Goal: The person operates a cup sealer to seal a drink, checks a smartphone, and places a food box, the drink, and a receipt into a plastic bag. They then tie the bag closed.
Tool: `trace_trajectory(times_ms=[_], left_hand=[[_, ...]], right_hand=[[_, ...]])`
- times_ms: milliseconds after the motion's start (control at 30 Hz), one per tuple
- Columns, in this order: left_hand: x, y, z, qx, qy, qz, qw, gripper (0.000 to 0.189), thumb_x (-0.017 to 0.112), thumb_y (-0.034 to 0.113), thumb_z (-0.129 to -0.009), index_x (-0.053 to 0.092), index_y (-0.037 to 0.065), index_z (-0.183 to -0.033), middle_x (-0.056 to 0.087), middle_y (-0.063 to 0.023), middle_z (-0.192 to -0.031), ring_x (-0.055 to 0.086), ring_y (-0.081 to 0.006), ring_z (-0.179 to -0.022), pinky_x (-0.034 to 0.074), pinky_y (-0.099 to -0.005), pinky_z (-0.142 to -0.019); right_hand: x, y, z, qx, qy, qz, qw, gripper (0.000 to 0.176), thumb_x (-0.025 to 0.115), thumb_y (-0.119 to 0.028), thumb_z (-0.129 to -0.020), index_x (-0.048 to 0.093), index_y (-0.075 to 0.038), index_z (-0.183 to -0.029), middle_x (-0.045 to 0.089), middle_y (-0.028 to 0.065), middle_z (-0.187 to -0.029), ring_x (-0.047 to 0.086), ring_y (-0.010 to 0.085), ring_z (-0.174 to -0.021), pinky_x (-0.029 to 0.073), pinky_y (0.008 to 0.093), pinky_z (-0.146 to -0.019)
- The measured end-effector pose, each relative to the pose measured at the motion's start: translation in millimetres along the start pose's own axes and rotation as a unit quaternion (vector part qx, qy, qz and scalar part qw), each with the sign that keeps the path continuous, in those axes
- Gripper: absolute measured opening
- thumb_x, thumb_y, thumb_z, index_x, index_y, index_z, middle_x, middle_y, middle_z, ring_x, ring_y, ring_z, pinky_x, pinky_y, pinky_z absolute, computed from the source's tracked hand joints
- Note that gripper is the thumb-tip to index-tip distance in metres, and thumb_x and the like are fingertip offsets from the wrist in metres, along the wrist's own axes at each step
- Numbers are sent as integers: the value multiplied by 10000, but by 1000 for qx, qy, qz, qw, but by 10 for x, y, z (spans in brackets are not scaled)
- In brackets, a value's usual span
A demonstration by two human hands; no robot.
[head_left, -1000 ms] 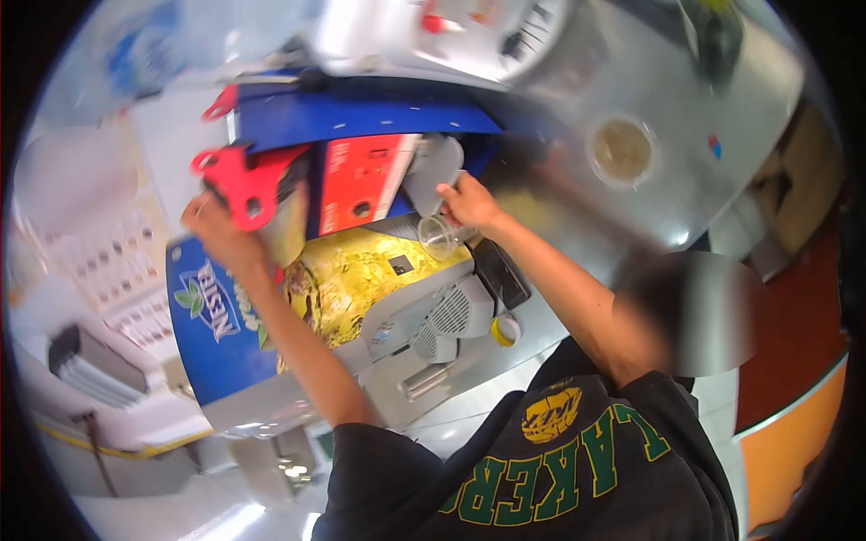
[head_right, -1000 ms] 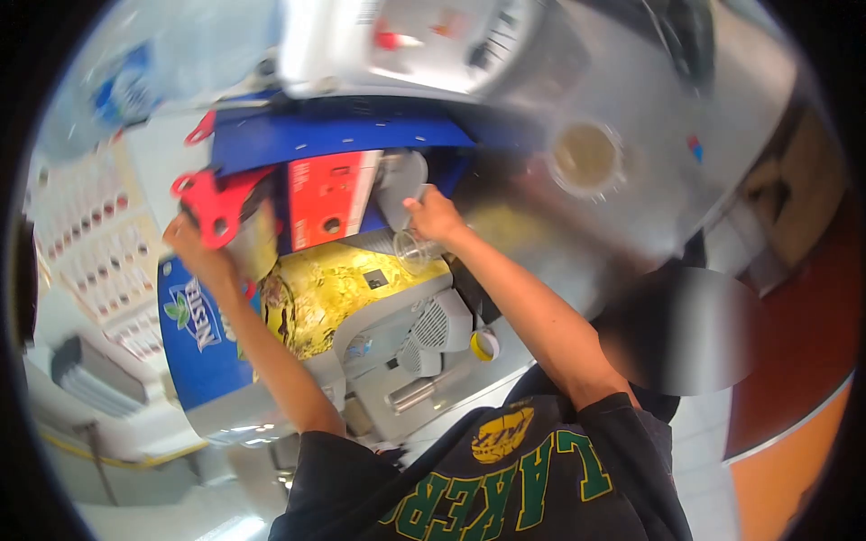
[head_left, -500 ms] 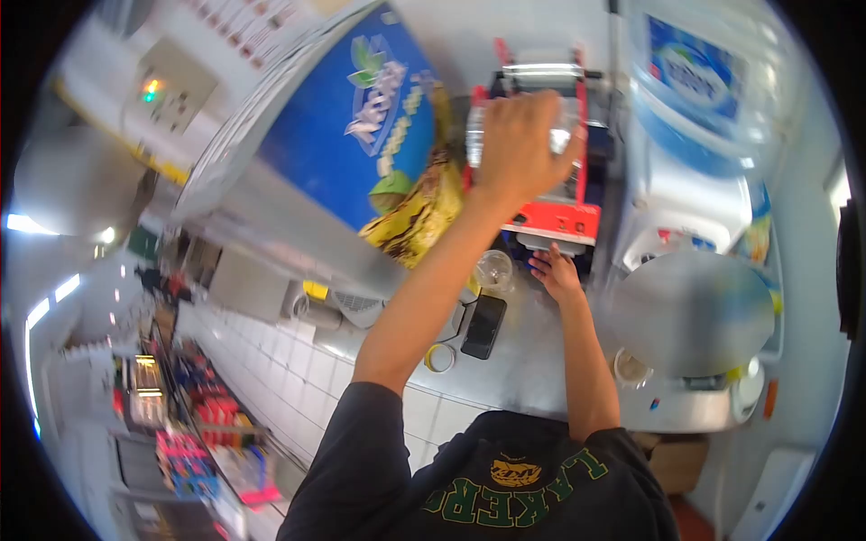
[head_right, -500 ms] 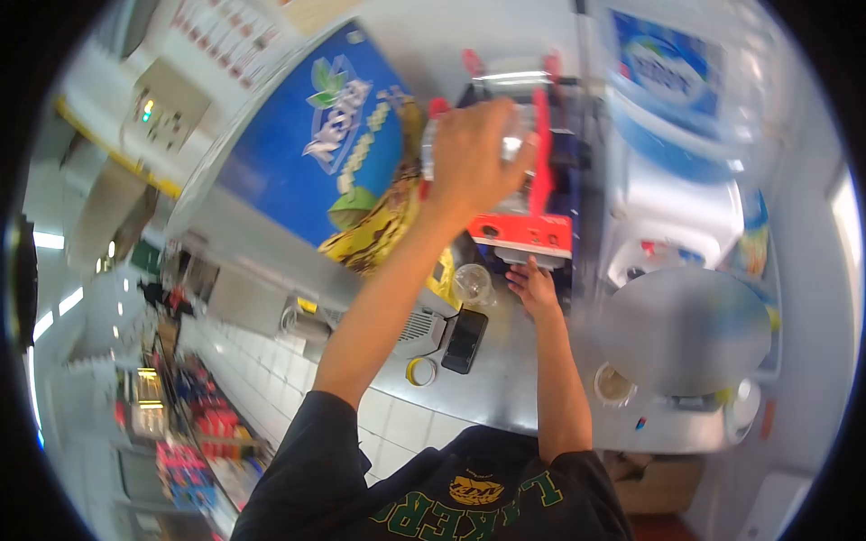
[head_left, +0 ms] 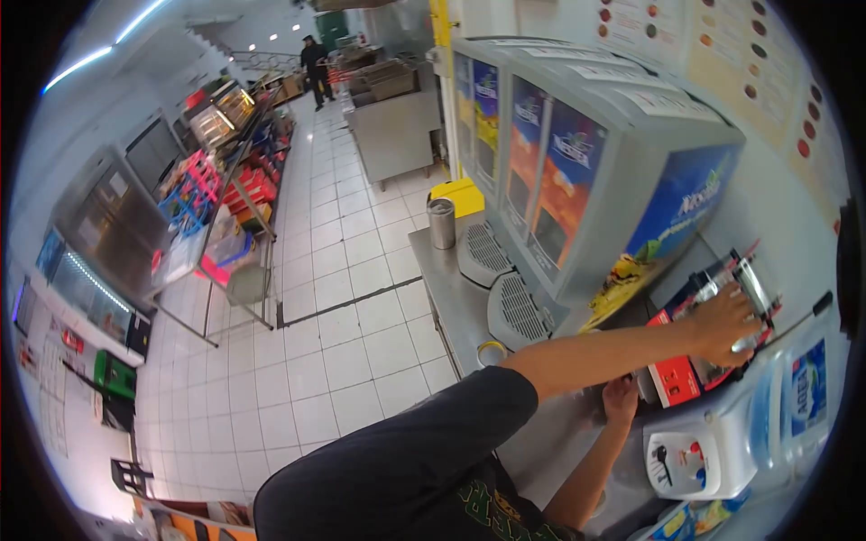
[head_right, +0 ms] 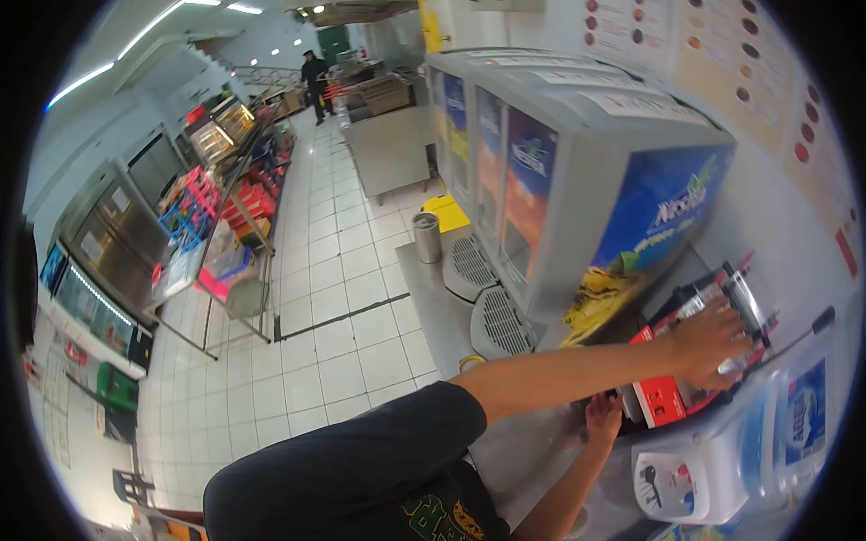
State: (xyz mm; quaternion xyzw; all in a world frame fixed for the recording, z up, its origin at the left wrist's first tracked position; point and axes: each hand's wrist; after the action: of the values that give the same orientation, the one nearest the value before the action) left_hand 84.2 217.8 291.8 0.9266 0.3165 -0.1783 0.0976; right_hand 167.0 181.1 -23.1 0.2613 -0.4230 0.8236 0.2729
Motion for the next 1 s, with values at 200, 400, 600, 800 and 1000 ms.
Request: trace_trajectory(times_ms=[200, 400, 600, 800, 1000], left_hand=[[42, -16, 6, -18, 4, 25, 1000, 486, 654, 445, -731, 675, 62, -1028, 625, -182, -1007, 571, -348, -1048, 310, -578, -1046], [62, -31, 29, -12, -6, 6, 1000, 572, 678, 457, -692, 641, 52, -1095, 605, -175, -1036, 561, -337, -1047, 307, -557, -1062], [152, -69, 34, -1, 35, 14, 999, 574, 674, 437, -679, 639, 54, -1105, 599, -176, -1060, 554, -340, -1083, 292, -557, -1069], [177, -75, 33, -8, 53, 52, 997, 495, 686, 404, -645, 653, 54, -993, 580, -148, -949, 560, -332, -997, 300, -549, -1050], [153, -57, 34, -40, -11, 84, 996, 518, 627, 491, -722, 683, 72, -1022, 611, -162, -1018, 553, -329, -1078, 226, -567, -1098]], right_hand=[[516, -573, 1470, 34, -233, 517, 823, 474, 536, -516, -969, 609, -55, -1053, 654, 58, -759, 634, 168, -640, 486, 274, -632], [1082, -2638, 2114, -397, -43, 700, 592, 426, 433, -426, -1025, 586, -46, -1143, 629, 38, -1010, 579, 157, -909, 453, 274, -760], [1611, -4265, 1158, -565, 165, 756, 287, 400, 458, -305, -1033, 536, -5, -1286, 524, 245, -1328, 493, 388, -1259, 391, 426, -1044], [2061, -4012, 1031, -431, 328, 837, -73, 259, 514, -230, -981, 592, -69, -1168, 530, 198, -1261, 482, 368, -1233, 426, 458, -1025], [2030, -4772, 500, -475, 457, 720, -215, 150, 516, -184, -956, 641, -104, -979, 601, 90, -1035, 554, 255, -1056, 380, 414, -1064]])
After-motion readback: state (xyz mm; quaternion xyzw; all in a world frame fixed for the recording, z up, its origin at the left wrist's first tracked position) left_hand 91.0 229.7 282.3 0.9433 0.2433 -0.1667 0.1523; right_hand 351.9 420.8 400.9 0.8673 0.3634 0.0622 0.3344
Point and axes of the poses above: each hand's wrist, its own z-axis away from the middle knuckle, its own x-axis out of the palm, y = z × x
